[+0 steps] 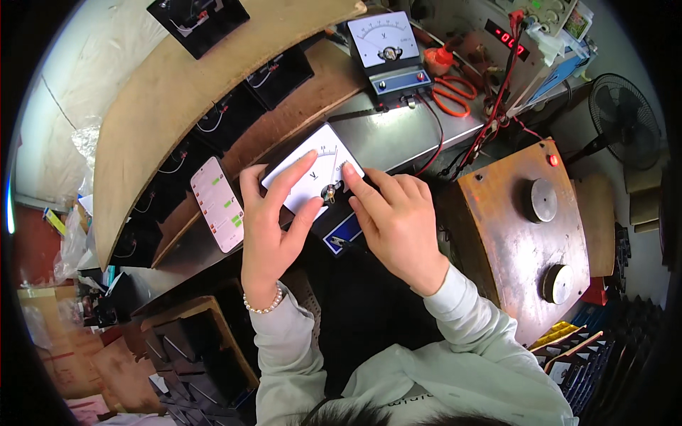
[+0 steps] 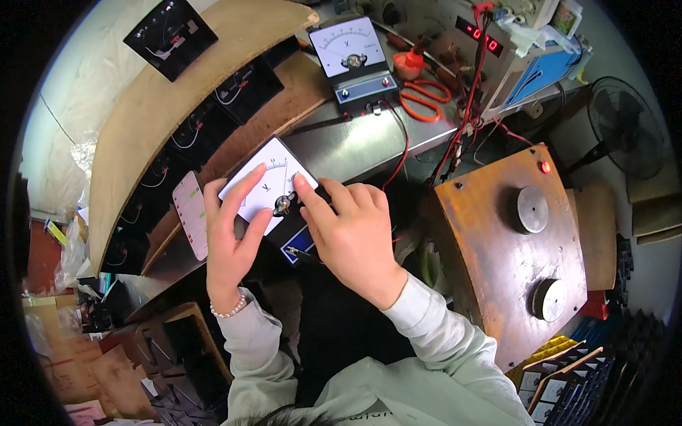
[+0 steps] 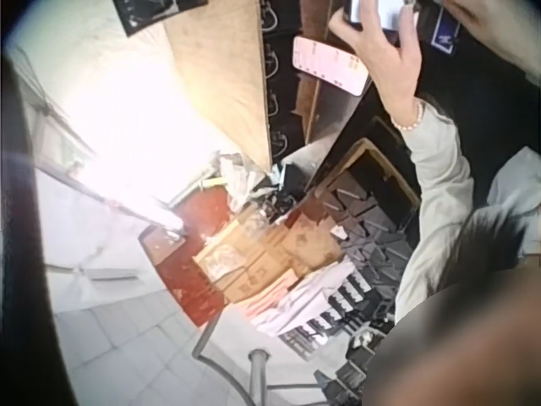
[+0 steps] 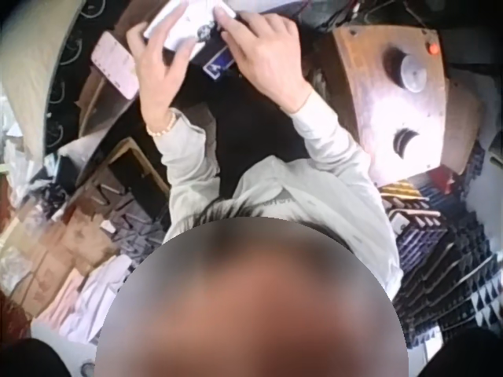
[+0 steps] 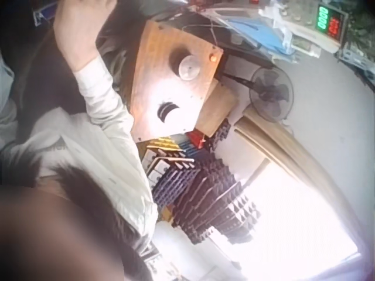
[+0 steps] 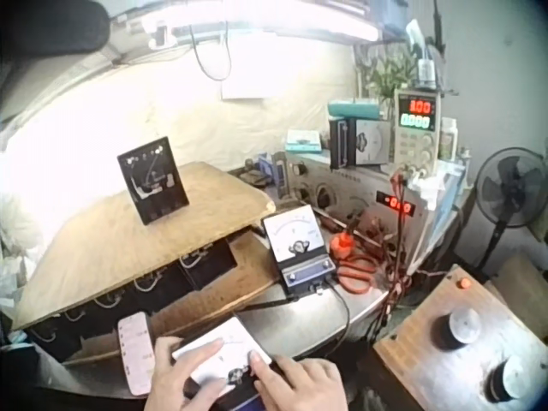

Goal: Testing and inspecting analog voltmeters at a workshop bench using test leads and a screwdriver.

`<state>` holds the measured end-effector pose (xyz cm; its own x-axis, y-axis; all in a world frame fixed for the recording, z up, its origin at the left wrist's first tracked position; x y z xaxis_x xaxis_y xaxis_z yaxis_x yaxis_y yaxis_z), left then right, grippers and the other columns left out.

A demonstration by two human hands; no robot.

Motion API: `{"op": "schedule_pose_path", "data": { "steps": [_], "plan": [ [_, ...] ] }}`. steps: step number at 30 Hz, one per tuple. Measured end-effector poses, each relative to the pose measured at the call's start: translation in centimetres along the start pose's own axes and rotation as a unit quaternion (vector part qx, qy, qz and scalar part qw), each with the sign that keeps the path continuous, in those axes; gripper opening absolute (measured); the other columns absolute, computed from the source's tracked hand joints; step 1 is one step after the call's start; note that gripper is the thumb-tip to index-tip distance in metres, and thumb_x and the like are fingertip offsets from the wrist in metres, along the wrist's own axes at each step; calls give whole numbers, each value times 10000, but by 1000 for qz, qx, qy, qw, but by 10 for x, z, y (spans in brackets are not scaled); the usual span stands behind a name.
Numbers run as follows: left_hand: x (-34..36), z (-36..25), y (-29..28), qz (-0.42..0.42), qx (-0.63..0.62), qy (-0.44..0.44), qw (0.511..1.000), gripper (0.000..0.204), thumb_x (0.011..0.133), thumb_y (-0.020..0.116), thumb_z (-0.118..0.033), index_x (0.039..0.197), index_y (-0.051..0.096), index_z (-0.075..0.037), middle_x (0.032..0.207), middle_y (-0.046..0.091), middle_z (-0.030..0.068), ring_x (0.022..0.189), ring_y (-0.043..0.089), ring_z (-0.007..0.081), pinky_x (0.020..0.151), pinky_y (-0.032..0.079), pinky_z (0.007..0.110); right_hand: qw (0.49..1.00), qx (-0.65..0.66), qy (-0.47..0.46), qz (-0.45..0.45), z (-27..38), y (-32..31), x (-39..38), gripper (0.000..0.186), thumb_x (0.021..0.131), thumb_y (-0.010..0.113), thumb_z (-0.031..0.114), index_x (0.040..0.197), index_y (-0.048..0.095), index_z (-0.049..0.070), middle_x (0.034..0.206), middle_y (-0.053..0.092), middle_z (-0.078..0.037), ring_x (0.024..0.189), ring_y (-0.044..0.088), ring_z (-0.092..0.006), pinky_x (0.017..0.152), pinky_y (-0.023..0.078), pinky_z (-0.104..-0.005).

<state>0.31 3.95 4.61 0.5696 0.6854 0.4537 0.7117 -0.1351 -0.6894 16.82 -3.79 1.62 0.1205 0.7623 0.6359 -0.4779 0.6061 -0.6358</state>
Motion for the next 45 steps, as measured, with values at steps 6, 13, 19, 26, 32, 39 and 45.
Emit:
{"op": "schedule_pose_path", "data": {
  "steps": [6, 13, 19, 26, 32, 39, 45],
  "plan": [
    [-6, 5, 14, -37, 10, 15, 999, 431, 912, 602, -60, 1341, 585, -103, 1284, 566, 126, 1172, 433, 321, 1010, 396, 389, 996, 75, -15, -43, -51, 2, 62, 176, 854, 678, 110, 1018, 707, 53, 924, 691, -134, 835, 659, -329, 724, 523, -402],
    [-2, 9, 9, -9, -27, 31, 999, 657, 739, 803, -94, 1352, 569, -117, 1330, 543, 147, 1222, 434, 360, 1033, 402, 406, 989, -23, 17, 145, -86, 34, 85, 184, 794, 656, 77, 969, 678, 25, 961, 665, -178, 873, 664, -342, 763, 532, -451],
    [1, 15, 0, -17, -121, -16, 992, 644, 752, 789, -94, 1355, 571, -151, 1277, 541, 146, 1188, 466, 322, 1003, 430, 373, 970, 199, 131, 54, -73, 11, 55, 187, 879, 705, 69, 1061, 689, 29, 905, 657, -43, 783, 592, -98, 676, 465, -245],
    [-6, 3, -1, -23, -81, -34, 996, 656, 734, 785, -66, 1350, 563, -109, 1260, 545, 151, 1172, 488, 323, 995, 436, 375, 980, 176, 88, 14, -48, -5, 46, 156, 834, 706, 48, 988, 696, 29, 933, 676, -100, 798, 665, -216, 647, 512, -306],
    [-15, -5, -9, -3, -118, -43, 992, 697, 724, 804, -81, 1371, 547, -98, 1262, 533, 142, 1150, 515, 278, 1003, 438, 365, 995, 47, 2, 89, -74, 28, 87, 247, 771, 753, 146, 983, 705, 29, 902, 684, -171, 866, 667, -363, 752, 535, -449],
    [-13, 2, -11, 38, -160, -77, 983, 698, 753, 789, -103, 1397, 519, -81, 1312, 527, 110, 1244, 495, 231, 1079, 353, 344, 929, 10, 62, 365, -85, 35, 98, 209, 758, 723, 156, 933, 712, 42, 867, 700, -166, 829, 679, -349, 735, 534, -405],
    [-18, 5, -17, 16, -167, -67, 983, 678, 761, 794, -124, 1388, 535, -103, 1292, 532, 115, 1199, 498, 247, 1049, 382, 340, 897, 373, 203, 123, -69, -14, 54, 81, 927, 601, 37, 996, 581, 1, 883, 656, -103, 812, 641, -160, 737, 507, -287]
  ]
}}
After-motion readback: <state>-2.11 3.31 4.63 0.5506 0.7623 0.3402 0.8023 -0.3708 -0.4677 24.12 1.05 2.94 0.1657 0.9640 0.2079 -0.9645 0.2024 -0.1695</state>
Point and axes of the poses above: each hand's wrist, its own x-axis towards the middle knuckle, its own y-axis out of the palm, z = x × y, the point moved 3 cm from there along x, towards the middle knuckle
